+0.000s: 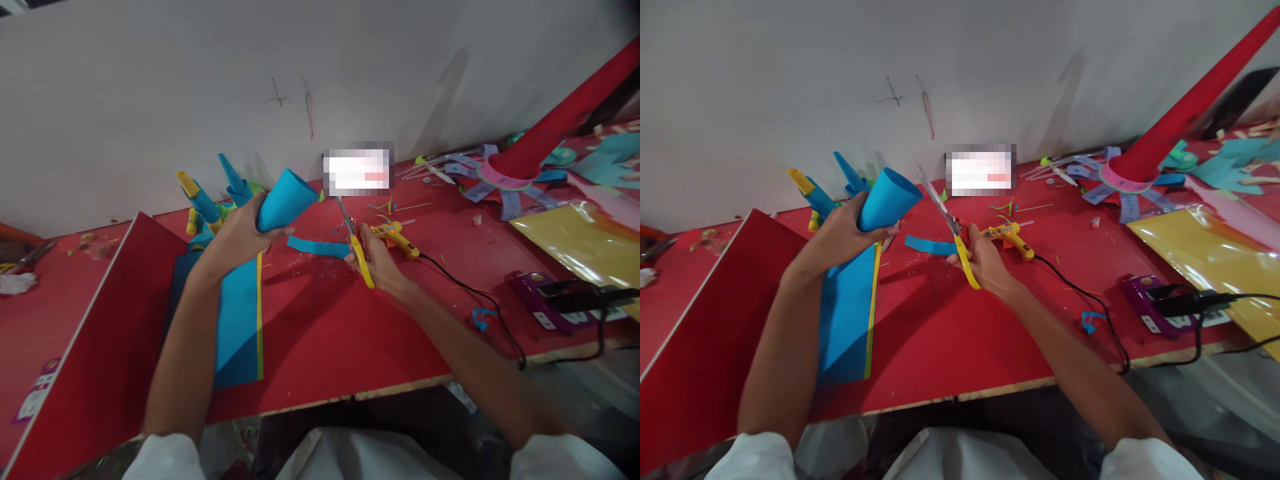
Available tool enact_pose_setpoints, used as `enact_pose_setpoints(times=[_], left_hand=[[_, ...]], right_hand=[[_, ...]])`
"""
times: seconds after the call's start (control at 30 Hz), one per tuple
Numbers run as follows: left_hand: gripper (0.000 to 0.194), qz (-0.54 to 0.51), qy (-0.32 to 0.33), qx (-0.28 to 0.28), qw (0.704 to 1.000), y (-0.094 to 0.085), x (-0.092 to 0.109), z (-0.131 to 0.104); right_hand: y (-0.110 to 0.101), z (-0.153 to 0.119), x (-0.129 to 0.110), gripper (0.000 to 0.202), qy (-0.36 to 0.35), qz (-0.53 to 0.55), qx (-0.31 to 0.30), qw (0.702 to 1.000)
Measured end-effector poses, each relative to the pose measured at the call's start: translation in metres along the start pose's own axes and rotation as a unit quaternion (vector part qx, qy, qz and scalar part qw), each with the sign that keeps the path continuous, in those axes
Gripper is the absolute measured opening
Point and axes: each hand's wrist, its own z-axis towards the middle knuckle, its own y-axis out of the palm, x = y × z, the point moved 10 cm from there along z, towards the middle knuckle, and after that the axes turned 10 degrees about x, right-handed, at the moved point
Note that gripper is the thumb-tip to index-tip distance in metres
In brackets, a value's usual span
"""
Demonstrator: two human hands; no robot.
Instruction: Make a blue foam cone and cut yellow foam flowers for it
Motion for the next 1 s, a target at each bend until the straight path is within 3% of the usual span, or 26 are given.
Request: enact_pose_setpoints(times=[0.13, 0.33, 0.7, 1.0], left_hand=[[0.087, -0.026, 0.022, -0.059, 0.998, -0.002, -0.006, -0.004], [0.095, -0.041, 0.024, -0.059, 0.997, -0.005, -0.002, -0.006], [0.083, -0.07, 0.018, -0.07, 0.995, -0.005, -0.013, -0.004], [0.086, -0.072, 0.029, -0.097, 0.992, 0.0, -0.007, -0.006]], right_hand=[[-0.007, 0.003, -0.008, 0.048, -0.01, 0.001, 0.009, 1.0], [-0.012, 0.005, -0.019, 0.045, -0.04, -0.048, 0.005, 0.998], [-0.013, 0.004, -0.011, 0.049, -0.039, -0.059, -0.006, 0.998], [-0.026, 0.006, -0.02, 0.051, -0.05, -0.085, 0.039, 0.994]])
